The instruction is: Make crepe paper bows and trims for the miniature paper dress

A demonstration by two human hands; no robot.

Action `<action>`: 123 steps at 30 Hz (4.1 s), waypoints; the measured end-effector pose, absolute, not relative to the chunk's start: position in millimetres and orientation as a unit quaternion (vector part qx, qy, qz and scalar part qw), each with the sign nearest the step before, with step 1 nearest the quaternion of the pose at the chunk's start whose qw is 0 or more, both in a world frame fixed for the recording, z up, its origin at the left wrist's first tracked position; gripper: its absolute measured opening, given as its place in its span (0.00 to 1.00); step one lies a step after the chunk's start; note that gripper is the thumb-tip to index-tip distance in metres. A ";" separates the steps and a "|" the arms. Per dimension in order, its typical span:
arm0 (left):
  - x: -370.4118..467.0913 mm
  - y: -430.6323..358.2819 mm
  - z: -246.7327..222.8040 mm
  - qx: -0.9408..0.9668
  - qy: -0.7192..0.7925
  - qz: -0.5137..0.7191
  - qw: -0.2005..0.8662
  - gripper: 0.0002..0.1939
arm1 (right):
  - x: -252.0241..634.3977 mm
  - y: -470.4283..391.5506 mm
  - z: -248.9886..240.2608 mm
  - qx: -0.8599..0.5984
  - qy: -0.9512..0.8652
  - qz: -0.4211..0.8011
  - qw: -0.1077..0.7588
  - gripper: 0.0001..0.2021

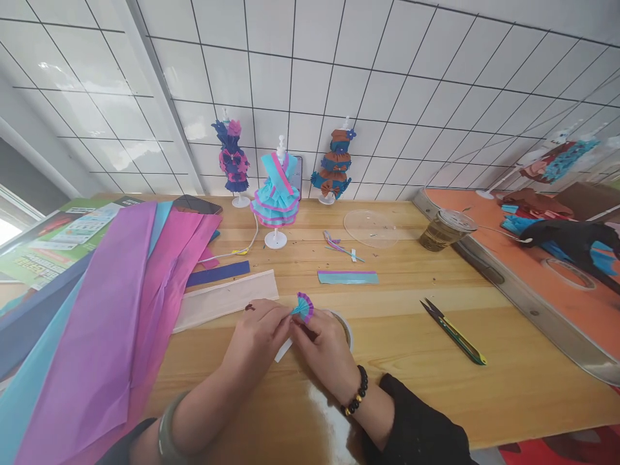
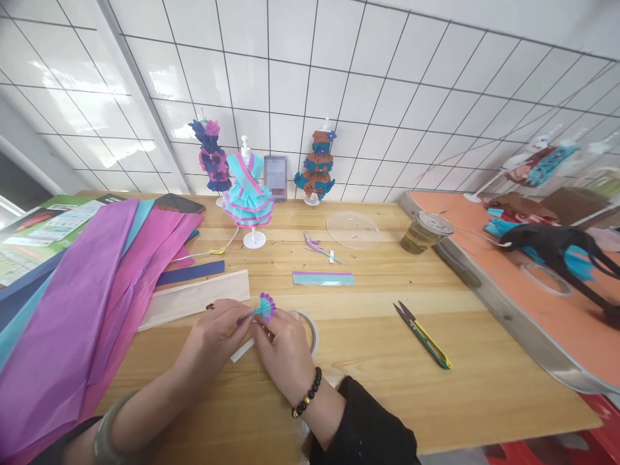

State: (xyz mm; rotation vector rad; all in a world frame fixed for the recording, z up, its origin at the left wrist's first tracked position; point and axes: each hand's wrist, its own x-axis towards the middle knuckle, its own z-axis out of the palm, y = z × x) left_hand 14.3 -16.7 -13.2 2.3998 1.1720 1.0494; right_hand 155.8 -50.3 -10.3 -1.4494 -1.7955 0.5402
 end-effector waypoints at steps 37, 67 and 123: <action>4.9 2.8 -6.5 0.587 0.548 0.381 0.459 0.09 | 157.2 -49.2 -10.3 -0.574 -0.589 0.360 0.441 0.07; 14.5 -16.4 -9.9 0.865 0.408 0.276 -0.097 0.10 | 155.8 -45.8 -19.6 -0.599 -0.572 0.343 0.443 0.13; 18.2 -15.5 -11.6 0.849 0.422 0.319 -0.014 0.05 | 156.3 -46.8 -18.4 -0.607 -0.564 0.335 0.448 0.15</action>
